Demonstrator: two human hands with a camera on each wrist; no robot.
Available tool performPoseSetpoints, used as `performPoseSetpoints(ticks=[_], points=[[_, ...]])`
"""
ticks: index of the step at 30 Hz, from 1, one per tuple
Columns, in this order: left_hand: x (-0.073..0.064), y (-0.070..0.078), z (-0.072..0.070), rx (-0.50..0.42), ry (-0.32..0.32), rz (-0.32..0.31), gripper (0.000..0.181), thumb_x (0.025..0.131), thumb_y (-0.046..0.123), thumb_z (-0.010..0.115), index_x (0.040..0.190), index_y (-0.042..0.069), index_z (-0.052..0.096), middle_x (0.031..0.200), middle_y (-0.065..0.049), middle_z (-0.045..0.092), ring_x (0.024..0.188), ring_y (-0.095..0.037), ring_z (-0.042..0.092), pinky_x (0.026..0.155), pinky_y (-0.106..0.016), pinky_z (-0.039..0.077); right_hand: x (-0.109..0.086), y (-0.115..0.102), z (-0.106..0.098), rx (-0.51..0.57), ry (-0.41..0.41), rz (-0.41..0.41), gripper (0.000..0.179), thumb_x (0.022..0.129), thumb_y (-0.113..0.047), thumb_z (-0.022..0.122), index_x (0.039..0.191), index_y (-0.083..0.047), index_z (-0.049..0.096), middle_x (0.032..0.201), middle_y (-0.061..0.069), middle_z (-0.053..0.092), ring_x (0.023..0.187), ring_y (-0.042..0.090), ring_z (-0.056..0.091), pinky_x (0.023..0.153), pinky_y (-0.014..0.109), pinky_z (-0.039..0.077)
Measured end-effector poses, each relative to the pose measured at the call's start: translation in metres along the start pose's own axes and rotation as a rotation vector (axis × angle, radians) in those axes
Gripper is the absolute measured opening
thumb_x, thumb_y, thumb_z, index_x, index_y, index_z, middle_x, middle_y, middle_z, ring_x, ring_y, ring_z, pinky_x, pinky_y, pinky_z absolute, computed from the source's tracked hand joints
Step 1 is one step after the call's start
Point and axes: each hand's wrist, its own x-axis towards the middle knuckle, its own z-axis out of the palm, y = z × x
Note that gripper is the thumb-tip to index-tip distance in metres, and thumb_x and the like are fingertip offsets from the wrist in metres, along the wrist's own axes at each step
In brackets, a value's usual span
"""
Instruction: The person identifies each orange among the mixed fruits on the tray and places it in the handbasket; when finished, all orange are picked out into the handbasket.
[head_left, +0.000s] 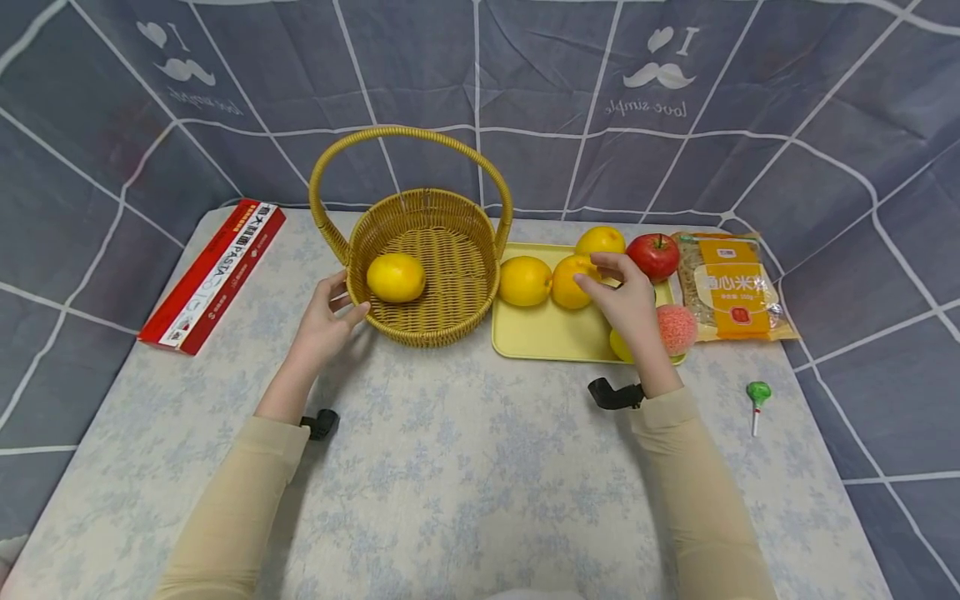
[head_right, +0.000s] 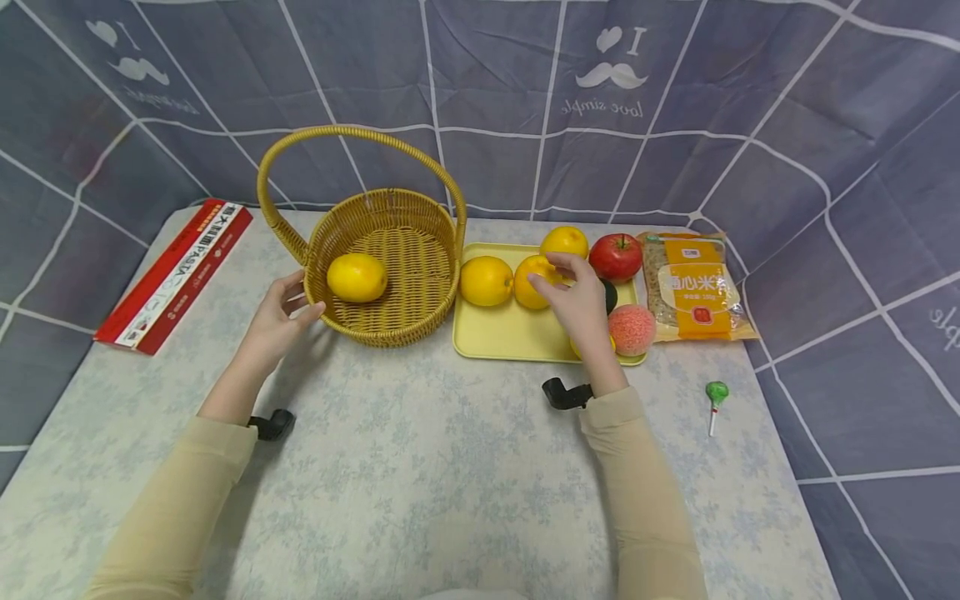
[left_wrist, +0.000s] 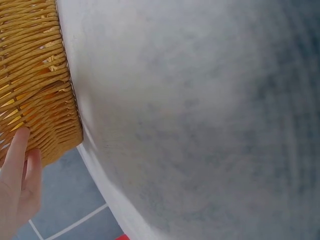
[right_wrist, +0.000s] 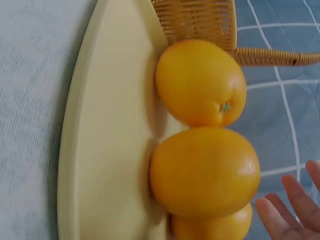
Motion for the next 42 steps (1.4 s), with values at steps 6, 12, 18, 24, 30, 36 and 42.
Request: performPoseSetpoints(ticks=[6, 12, 18, 24, 30, 36, 42], points=[[0.0, 0.0, -0.001, -0.002, 0.0, -0.001, 0.072, 0.101, 0.014, 0.054, 0.159, 0.011, 0.011, 0.159, -0.018, 0.026, 0.145, -0.036, 0.031, 0.115, -0.051, 0.037, 0.002, 0.008, -0.005, 0.006, 0.015, 0.032, 0.06, 0.089, -0.03, 0.073, 0.138, -0.003, 0.051, 0.142, 0.013, 0.053, 0.133, 0.027, 0.047, 0.109, 0.041, 0.045], [0.0, 0.0, -0.001, -0.004, -0.002, 0.008, 0.072, 0.101, 0.013, 0.054, 0.158, 0.01, 0.011, 0.159, -0.019, 0.025, 0.145, -0.037, 0.031, 0.116, -0.051, 0.035, 0.006, 0.013, -0.002, -0.051, -0.003, 0.095, 0.072, 0.089, -0.034, 0.072, 0.146, -0.004, 0.039, 0.15, 0.014, 0.042, 0.138, 0.03, 0.04, 0.115, 0.043, 0.038], [0.0, -0.001, -0.001, -0.013, -0.004, 0.013, 0.071, 0.101, 0.013, 0.055, 0.158, 0.01, 0.013, 0.158, -0.019, 0.027, 0.145, -0.036, 0.031, 0.116, -0.051, 0.035, 0.011, 0.018, 0.007, -0.086, -0.006, 0.126, 0.076, 0.09, -0.03, 0.072, 0.149, -0.002, 0.033, 0.151, 0.019, 0.037, 0.14, 0.033, 0.037, 0.117, 0.045, 0.035], [0.001, -0.002, -0.001, -0.017, -0.007, 0.009, 0.072, 0.1, 0.013, 0.056, 0.158, 0.01, 0.013, 0.158, -0.019, 0.027, 0.145, -0.036, 0.031, 0.116, -0.051, 0.035, 0.013, 0.024, 0.017, -0.123, -0.004, 0.141, 0.079, 0.09, -0.028, 0.071, 0.15, 0.0, 0.029, 0.151, 0.022, 0.034, 0.139, 0.035, 0.036, 0.118, 0.045, 0.031], [0.001, -0.003, -0.001, -0.013, -0.003, 0.006, 0.072, 0.101, 0.013, 0.055, 0.158, 0.01, 0.013, 0.159, -0.018, 0.027, 0.145, -0.036, 0.031, 0.116, -0.051, 0.035, 0.013, 0.026, 0.026, -0.126, 0.022, 0.141, 0.083, 0.089, -0.026, 0.071, 0.152, 0.002, 0.024, 0.152, 0.023, 0.031, 0.139, 0.035, 0.034, 0.12, 0.045, 0.028], [0.001, -0.003, 0.0, -0.012, 0.0, 0.003, 0.071, 0.101, 0.013, 0.055, 0.158, 0.01, 0.012, 0.158, -0.019, 0.027, 0.145, -0.036, 0.031, 0.116, -0.052, 0.035, 0.014, 0.029, 0.033, -0.141, 0.029, 0.152, 0.084, 0.09, -0.025, 0.069, 0.153, 0.002, 0.02, 0.155, 0.024, 0.026, 0.142, 0.036, 0.031, 0.122, 0.046, 0.024], [0.001, -0.003, -0.001, -0.021, -0.006, 0.006, 0.071, 0.101, 0.013, 0.055, 0.158, 0.01, 0.013, 0.158, -0.019, 0.027, 0.145, -0.036, 0.031, 0.116, -0.051, 0.036, 0.015, 0.029, 0.04, -0.148, 0.042, 0.157, 0.085, 0.09, -0.024, 0.07, 0.153, 0.001, 0.02, 0.155, 0.026, 0.023, 0.141, 0.039, 0.031, 0.122, 0.049, 0.024]])
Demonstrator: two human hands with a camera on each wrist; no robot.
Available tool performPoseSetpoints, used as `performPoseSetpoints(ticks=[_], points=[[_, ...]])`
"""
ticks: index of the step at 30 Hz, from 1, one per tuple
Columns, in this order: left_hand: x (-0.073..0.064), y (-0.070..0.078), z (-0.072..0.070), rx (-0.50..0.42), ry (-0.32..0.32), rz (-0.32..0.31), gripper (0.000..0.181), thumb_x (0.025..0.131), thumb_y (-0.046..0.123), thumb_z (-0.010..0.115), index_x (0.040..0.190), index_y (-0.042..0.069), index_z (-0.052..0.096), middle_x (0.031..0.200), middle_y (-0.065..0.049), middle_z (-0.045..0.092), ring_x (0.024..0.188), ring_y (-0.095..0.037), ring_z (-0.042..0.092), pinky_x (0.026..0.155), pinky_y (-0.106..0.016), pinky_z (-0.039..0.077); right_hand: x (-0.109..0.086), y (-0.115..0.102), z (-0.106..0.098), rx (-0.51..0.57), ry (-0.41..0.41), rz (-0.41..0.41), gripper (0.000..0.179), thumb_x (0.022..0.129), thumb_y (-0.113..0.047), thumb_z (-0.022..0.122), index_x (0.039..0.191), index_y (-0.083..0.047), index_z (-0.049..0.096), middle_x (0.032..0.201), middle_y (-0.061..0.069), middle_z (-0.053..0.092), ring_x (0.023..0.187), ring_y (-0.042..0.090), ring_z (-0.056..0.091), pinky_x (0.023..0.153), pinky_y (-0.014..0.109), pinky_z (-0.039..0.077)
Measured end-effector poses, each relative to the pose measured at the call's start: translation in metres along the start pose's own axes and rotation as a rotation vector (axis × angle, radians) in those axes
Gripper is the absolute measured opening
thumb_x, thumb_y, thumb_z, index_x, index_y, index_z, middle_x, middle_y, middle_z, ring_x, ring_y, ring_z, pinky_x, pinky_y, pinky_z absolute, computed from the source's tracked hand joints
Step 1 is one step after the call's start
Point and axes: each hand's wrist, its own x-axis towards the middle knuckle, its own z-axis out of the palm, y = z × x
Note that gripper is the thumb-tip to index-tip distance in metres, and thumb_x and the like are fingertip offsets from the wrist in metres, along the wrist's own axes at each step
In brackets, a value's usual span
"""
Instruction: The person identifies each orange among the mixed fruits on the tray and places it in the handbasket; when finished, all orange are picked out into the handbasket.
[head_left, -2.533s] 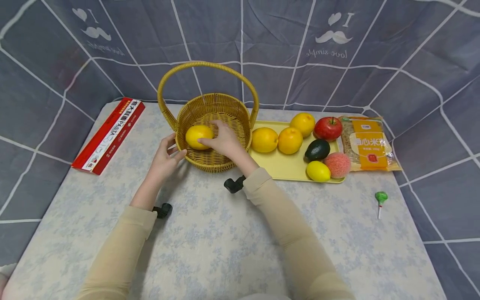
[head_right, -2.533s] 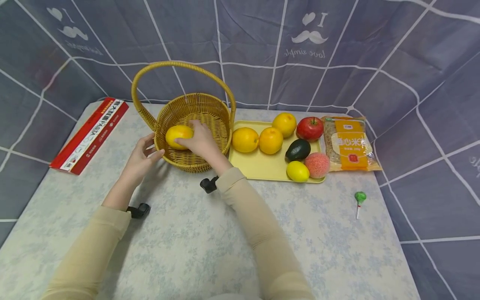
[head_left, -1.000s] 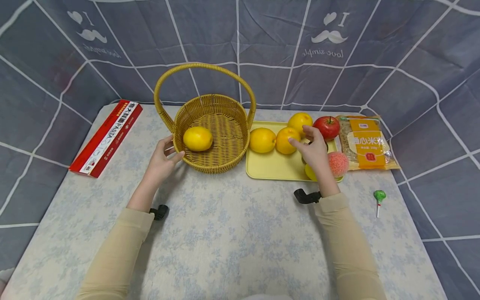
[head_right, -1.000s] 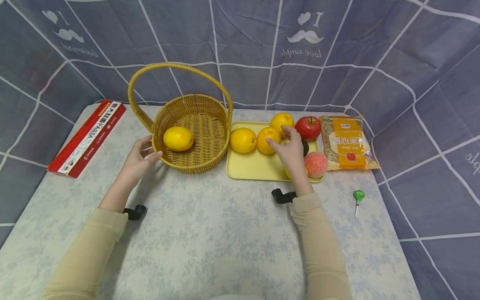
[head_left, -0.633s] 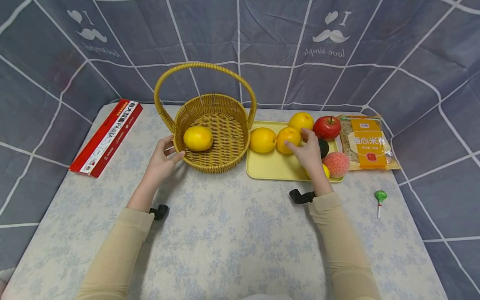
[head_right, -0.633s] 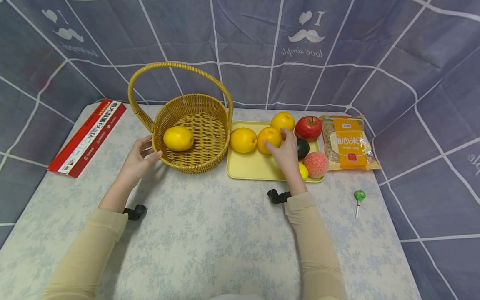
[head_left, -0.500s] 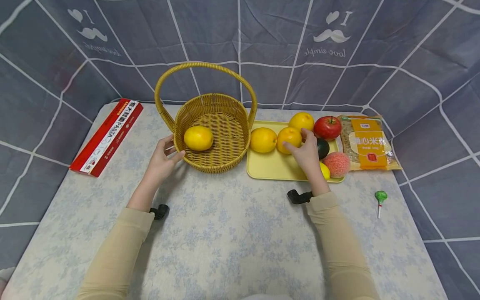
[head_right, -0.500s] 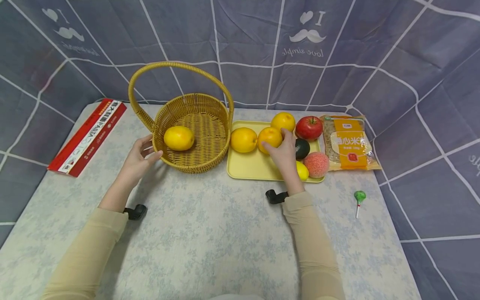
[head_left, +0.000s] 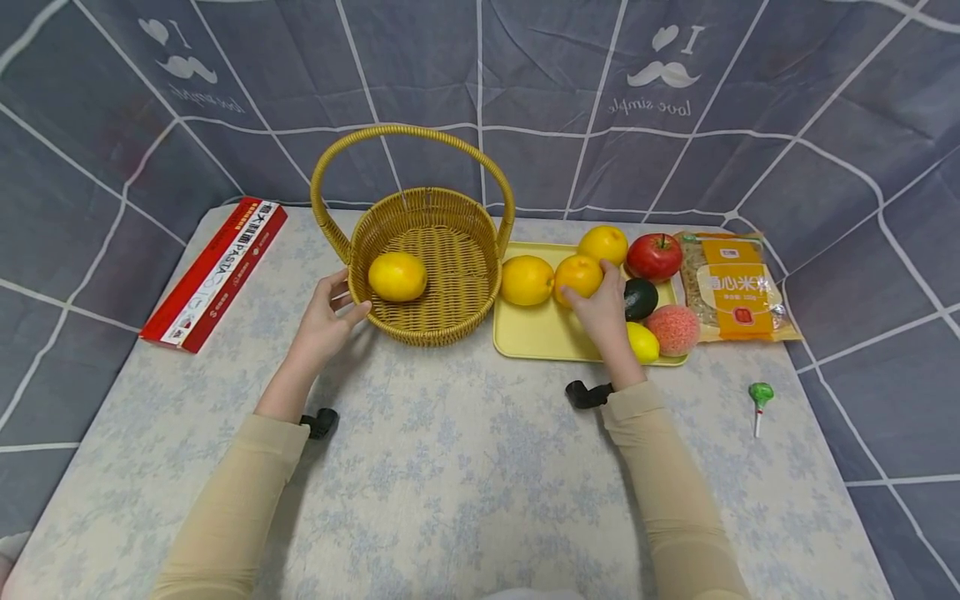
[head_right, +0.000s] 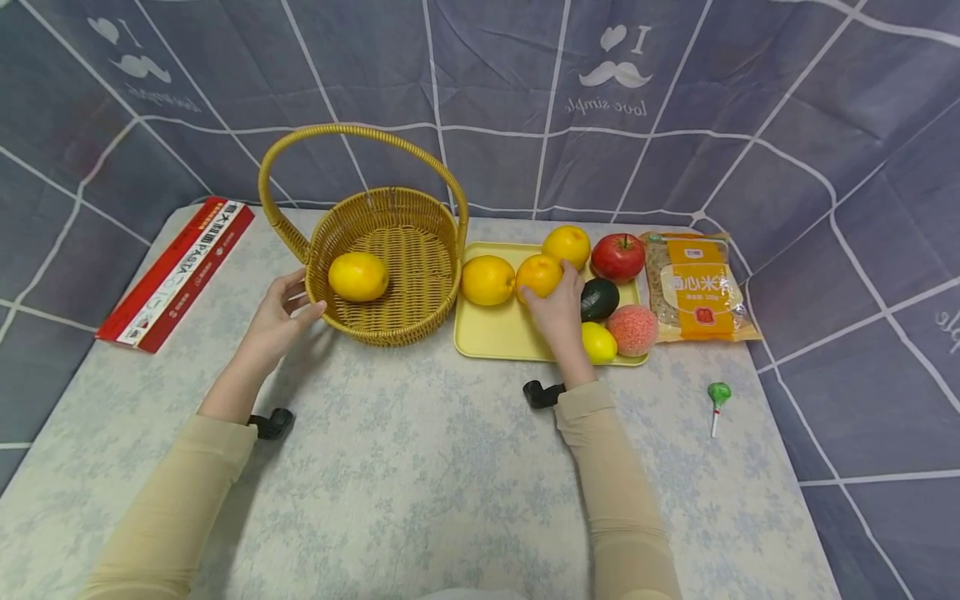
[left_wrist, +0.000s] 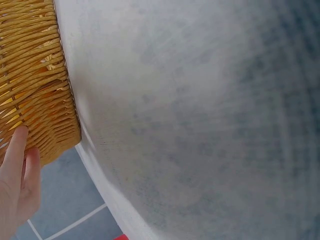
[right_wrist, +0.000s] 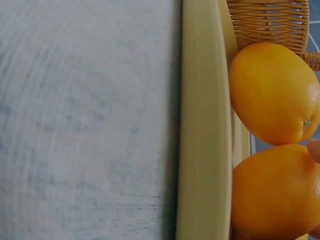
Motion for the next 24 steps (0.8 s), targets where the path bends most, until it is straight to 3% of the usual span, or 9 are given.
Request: performPoseSetpoints(ticks=[14, 24], points=[[0.0005, 0.002, 0.0008, 0.005, 0.011, -0.015, 0.071, 0.101, 0.013, 0.054, 0.158, 0.011, 0.012, 0.159, -0.018, 0.026, 0.146, -0.035, 0.031, 0.115, -0.05, 0.037, 0.0, -0.0025, 0.0038, -0.05, 0.062, 0.017, 0.082, 0.087, -0.026, 0.075, 0.149, 0.002, 0.029, 0.15, 0.027, 0.031, 0.135, 0.039, 0.038, 0.119, 0.048, 0.03], [-0.0007, 0.0021, 0.0008, -0.008, 0.002, -0.01, 0.072, 0.101, 0.016, 0.055, 0.158, 0.012, 0.012, 0.159, -0.018, 0.026, 0.146, -0.035, 0.03, 0.115, -0.049, 0.038, -0.0047, -0.0056, -0.0039, -0.074, 0.055, -0.007, 0.082, 0.086, -0.028, 0.075, 0.146, 0.004, 0.031, 0.146, 0.027, 0.034, 0.131, 0.039, 0.042, 0.116, 0.048, 0.034]])
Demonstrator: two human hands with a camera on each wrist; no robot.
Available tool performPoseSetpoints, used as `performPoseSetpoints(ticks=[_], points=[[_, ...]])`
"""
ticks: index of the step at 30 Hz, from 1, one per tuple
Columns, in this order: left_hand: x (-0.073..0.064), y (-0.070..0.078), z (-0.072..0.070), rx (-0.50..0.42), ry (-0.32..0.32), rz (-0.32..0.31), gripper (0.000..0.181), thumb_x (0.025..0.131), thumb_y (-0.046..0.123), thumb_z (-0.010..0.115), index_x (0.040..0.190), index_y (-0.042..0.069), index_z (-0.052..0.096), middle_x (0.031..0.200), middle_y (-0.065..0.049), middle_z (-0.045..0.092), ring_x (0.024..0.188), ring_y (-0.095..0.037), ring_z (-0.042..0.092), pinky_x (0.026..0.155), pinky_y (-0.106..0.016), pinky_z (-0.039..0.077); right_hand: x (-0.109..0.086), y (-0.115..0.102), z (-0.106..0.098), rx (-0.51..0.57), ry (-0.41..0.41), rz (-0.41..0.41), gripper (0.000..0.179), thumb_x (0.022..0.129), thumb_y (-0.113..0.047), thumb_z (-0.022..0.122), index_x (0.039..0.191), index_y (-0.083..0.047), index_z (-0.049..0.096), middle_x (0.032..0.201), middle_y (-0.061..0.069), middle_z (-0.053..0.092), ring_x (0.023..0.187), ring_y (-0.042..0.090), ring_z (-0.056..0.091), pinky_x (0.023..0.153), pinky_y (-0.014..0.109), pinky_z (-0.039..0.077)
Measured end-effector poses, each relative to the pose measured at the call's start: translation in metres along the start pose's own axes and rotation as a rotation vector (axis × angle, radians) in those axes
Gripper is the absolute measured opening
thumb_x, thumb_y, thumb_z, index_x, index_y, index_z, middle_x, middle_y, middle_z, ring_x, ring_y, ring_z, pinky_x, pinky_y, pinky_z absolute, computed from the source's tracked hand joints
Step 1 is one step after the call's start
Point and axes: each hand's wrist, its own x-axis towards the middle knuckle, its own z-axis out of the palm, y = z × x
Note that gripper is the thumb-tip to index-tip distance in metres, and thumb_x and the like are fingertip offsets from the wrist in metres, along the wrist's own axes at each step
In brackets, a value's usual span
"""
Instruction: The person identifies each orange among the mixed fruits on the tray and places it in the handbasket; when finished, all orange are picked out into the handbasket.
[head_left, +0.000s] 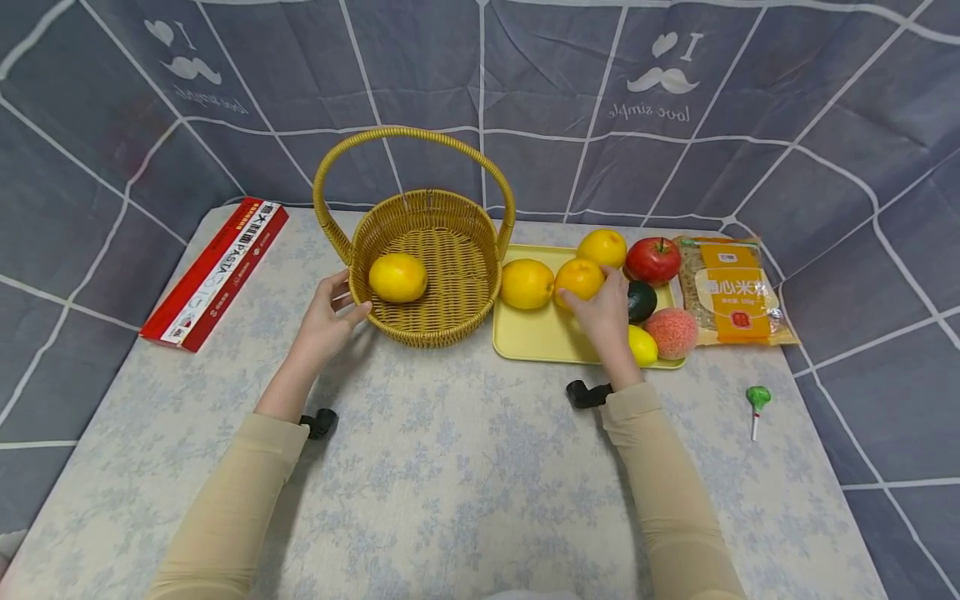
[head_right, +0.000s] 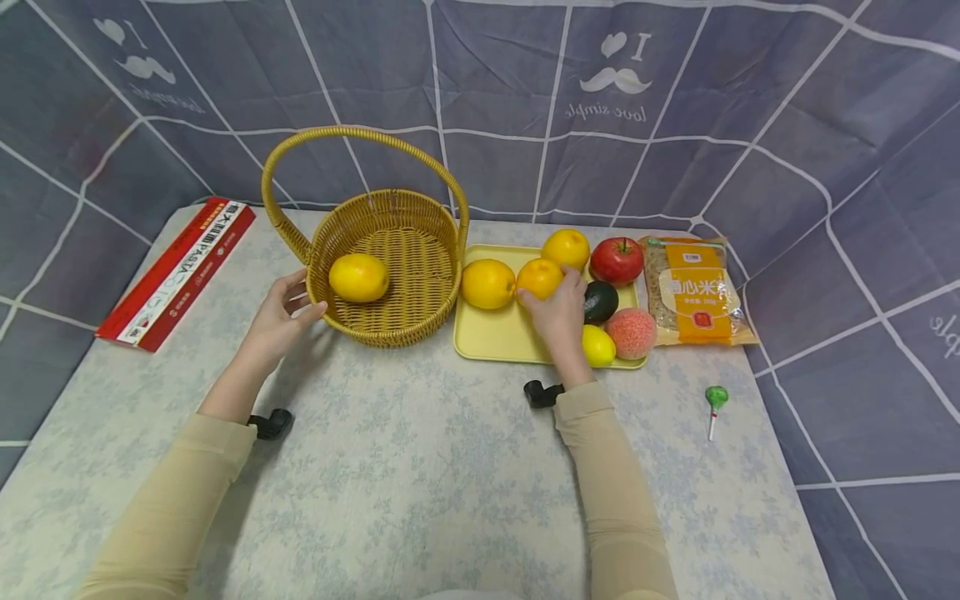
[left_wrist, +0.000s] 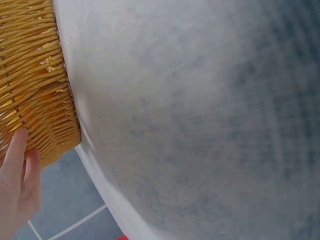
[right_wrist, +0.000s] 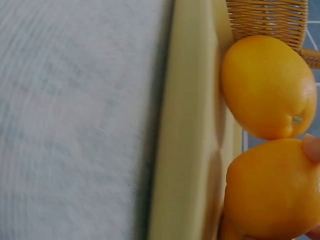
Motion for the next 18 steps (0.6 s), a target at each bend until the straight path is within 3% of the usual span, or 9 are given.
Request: performPoseSetpoints(ticks=[6, 11, 18], points=[[0.0, -0.001, 0.0, 0.015, 0.012, 0.002, 0.071, 0.101, 0.014, 0.055, 0.158, 0.011, 0.013, 0.158, -0.018, 0.027, 0.145, -0.035, 0.032, 0.114, -0.049, 0.038, -0.005, -0.007, -0.013, 0.016, 0.041, -0.045, 0.079, 0.083, -0.029, 0.077, 0.142, 0.003, 0.035, 0.14, 0.025, 0.041, 0.127, 0.037, 0.044, 0.114, 0.046, 0.036], [0.001, -0.002, -0.001, 0.014, 0.009, 0.014, 0.071, 0.101, 0.013, 0.054, 0.158, 0.011, 0.012, 0.158, -0.019, 0.027, 0.145, -0.036, 0.032, 0.114, -0.05, 0.039, -0.012, -0.018, -0.023, 0.036, 0.076, -0.132, 0.078, 0.081, -0.032, 0.078, 0.14, 0.001, 0.039, 0.135, 0.023, 0.045, 0.121, 0.035, 0.049, 0.107, 0.045, 0.042], [0.002, -0.003, -0.001, -0.003, 0.002, 0.004, 0.071, 0.101, 0.013, 0.054, 0.158, 0.011, 0.013, 0.158, -0.019, 0.027, 0.145, -0.035, 0.031, 0.115, -0.049, 0.038, -0.027, -0.048, -0.025, 0.155, -0.025, -0.21, 0.081, 0.08, -0.032, 0.08, 0.142, -0.002, 0.039, 0.141, 0.017, 0.045, 0.124, 0.032, 0.05, 0.106, 0.043, 0.046]])
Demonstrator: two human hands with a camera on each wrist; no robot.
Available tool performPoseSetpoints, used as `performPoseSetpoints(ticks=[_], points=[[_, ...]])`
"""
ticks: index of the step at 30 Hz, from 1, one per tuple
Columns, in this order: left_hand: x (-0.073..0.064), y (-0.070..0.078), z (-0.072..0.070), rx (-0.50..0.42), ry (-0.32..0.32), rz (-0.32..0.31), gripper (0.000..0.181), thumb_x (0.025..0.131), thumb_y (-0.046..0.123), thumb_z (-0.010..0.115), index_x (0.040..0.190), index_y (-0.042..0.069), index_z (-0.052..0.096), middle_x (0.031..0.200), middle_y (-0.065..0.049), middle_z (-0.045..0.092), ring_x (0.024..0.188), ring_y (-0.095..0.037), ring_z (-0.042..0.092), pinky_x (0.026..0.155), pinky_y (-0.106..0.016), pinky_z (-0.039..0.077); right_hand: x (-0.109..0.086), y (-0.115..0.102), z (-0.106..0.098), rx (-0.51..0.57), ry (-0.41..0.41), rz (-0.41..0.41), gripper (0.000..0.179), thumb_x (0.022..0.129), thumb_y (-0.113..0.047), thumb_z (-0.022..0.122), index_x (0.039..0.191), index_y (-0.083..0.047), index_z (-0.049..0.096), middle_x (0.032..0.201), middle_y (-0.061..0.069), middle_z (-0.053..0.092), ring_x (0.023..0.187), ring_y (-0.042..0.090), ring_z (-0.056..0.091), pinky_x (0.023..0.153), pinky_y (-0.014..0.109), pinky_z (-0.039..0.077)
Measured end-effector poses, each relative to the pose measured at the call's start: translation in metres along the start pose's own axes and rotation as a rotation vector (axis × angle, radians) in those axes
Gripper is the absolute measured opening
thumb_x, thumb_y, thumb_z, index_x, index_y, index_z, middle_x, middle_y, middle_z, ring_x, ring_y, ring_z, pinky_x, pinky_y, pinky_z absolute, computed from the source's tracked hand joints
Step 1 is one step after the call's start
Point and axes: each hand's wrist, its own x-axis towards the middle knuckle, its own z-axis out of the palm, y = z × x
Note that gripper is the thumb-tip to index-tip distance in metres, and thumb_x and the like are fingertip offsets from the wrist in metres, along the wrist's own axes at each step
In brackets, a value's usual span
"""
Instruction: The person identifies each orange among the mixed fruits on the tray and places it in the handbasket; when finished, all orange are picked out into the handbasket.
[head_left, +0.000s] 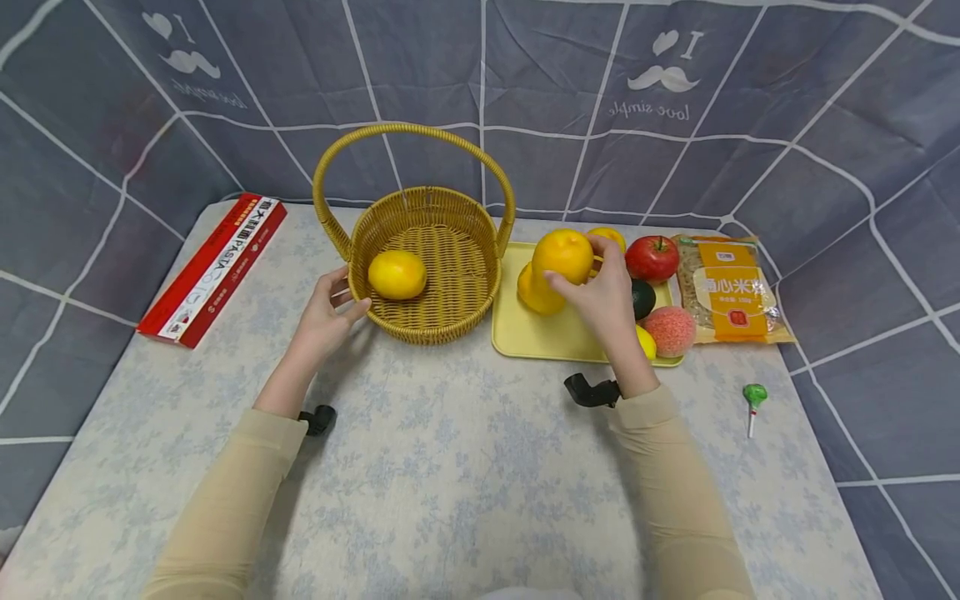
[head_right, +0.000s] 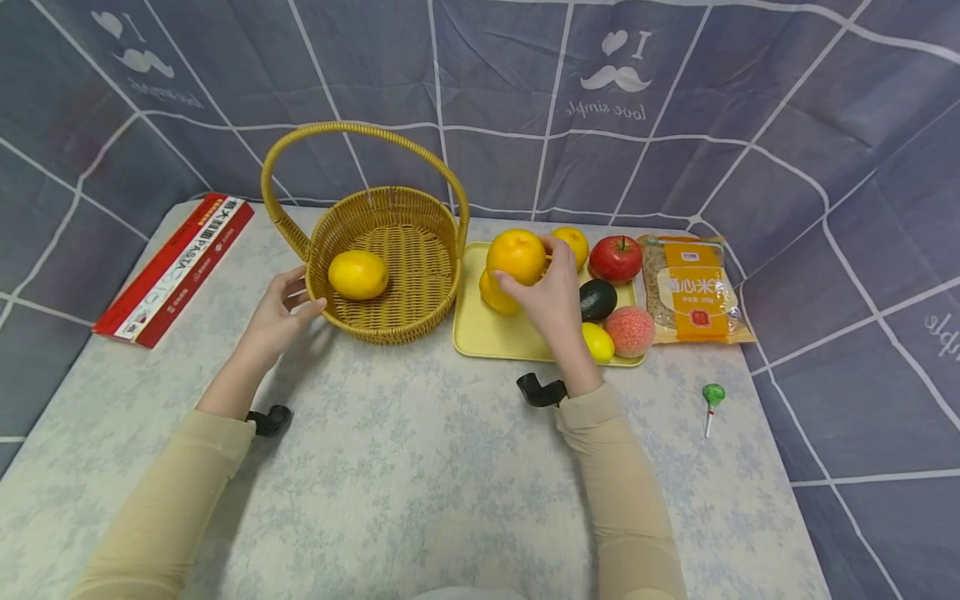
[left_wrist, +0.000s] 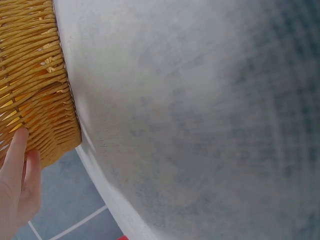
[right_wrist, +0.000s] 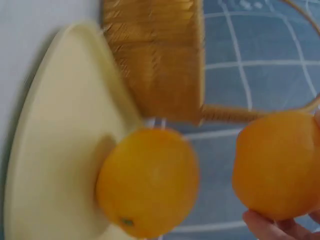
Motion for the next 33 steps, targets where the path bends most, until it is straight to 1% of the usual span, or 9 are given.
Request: performPoseSetpoints(ticks=[3, 6, 10, 14, 18, 24, 27, 30, 33], points=[[0.001, 0.001, 0.0, 0.007, 0.003, -0.001, 0.071, 0.101, 0.013, 0.055, 0.158, 0.011, 0.013, 0.158, -0.019, 0.027, 0.145, -0.036, 0.031, 0.115, -0.049, 0.038, -0.002, -0.014, 0.008, 0.082, -0.064, -0.038, 0.08, 0.078, -0.027, 0.082, 0.142, -0.003, 0.04, 0.142, 0.015, 0.046, 0.124, 0.031, 0.049, 0.106, 0.043, 0.047], [0.001, 0.003, 0.0, 0.014, 0.01, -0.004, 0.071, 0.101, 0.012, 0.055, 0.158, 0.012, 0.013, 0.158, -0.018, 0.027, 0.145, -0.035, 0.031, 0.115, -0.049, 0.037, -0.003, -0.026, 0.022, 0.117, -0.134, -0.092, 0.078, 0.077, -0.024, 0.082, 0.141, -0.004, 0.042, 0.14, 0.013, 0.047, 0.124, 0.029, 0.048, 0.104, 0.044, 0.047], [0.0, 0.003, -0.001, 0.014, 0.008, -0.005, 0.072, 0.101, 0.013, 0.055, 0.158, 0.011, 0.012, 0.158, -0.018, 0.027, 0.145, -0.035, 0.031, 0.115, -0.049, 0.037, -0.002, -0.039, 0.046, 0.123, -0.228, -0.142, 0.078, 0.076, -0.026, 0.082, 0.141, -0.007, 0.043, 0.14, 0.011, 0.047, 0.126, 0.027, 0.048, 0.102, 0.043, 0.049], [0.0, 0.002, -0.001, 0.007, -0.008, -0.003, 0.072, 0.101, 0.014, 0.054, 0.158, 0.01, 0.011, 0.158, -0.019, 0.026, 0.145, -0.035, 0.031, 0.115, -0.049, 0.037, -0.003, -0.045, 0.07, 0.11, -0.31, -0.153, 0.078, 0.077, -0.027, 0.082, 0.141, -0.01, 0.043, 0.139, 0.011, 0.046, 0.123, 0.025, 0.049, 0.099, 0.04, 0.05], [0.0, 0.002, 0.0, 0.01, -0.007, -0.011, 0.071, 0.101, 0.014, 0.054, 0.158, 0.011, 0.012, 0.158, -0.018, 0.027, 0.145, -0.035, 0.031, 0.115, -0.048, 0.037, -0.004, -0.046, 0.091, 0.066, -0.37, -0.171, 0.077, 0.077, -0.029, 0.082, 0.141, -0.011, 0.044, 0.137, 0.009, 0.047, 0.119, 0.023, 0.051, 0.097, 0.038, 0.05], [0.0, 0.002, 0.001, 0.015, 0.016, -0.024, 0.071, 0.101, 0.013, 0.055, 0.158, 0.012, 0.013, 0.158, -0.018, 0.027, 0.145, -0.034, 0.032, 0.116, -0.048, 0.036, -0.004, -0.047, 0.114, 0.011, -0.47, -0.207, 0.078, 0.077, -0.032, 0.082, 0.142, -0.012, 0.044, 0.14, 0.007, 0.047, 0.121, 0.023, 0.051, 0.099, 0.04, 0.05], [-0.001, 0.003, 0.002, 0.014, 0.015, -0.023, 0.071, 0.101, 0.014, 0.054, 0.158, 0.012, 0.012, 0.159, -0.017, 0.027, 0.146, -0.034, 0.031, 0.116, -0.049, 0.036, -0.004, -0.047, 0.123, -0.06, -0.518, -0.221, 0.079, 0.077, -0.035, 0.081, 0.143, -0.014, 0.044, 0.14, 0.007, 0.048, 0.12, 0.022, 0.052, 0.099, 0.041, 0.049], [-0.002, 0.002, 0.002, 0.014, 0.009, -0.008, 0.07, 0.102, 0.014, 0.053, 0.158, 0.012, 0.012, 0.159, -0.018, 0.027, 0.146, -0.035, 0.03, 0.116, -0.049, 0.035, -0.003, -0.047, 0.132, -0.151, -0.56, -0.24, 0.08, 0.076, -0.038, 0.079, 0.144, -0.014, 0.044, 0.14, 0.008, 0.048, 0.118, 0.022, 0.052, 0.099, 0.041, 0.049], [-0.003, 0.002, 0.003, 0.018, 0.006, 0.011, 0.07, 0.102, 0.015, 0.053, 0.158, 0.012, 0.012, 0.158, -0.019, 0.027, 0.145, -0.036, 0.03, 0.116, -0.05, 0.035, -0.002, -0.047, 0.137, -0.197, -0.585, -0.252, 0.081, 0.077, -0.038, 0.078, 0.145, -0.012, 0.044, 0.141, 0.009, 0.047, 0.119, 0.022, 0.052, 0.099, 0.041, 0.049]])
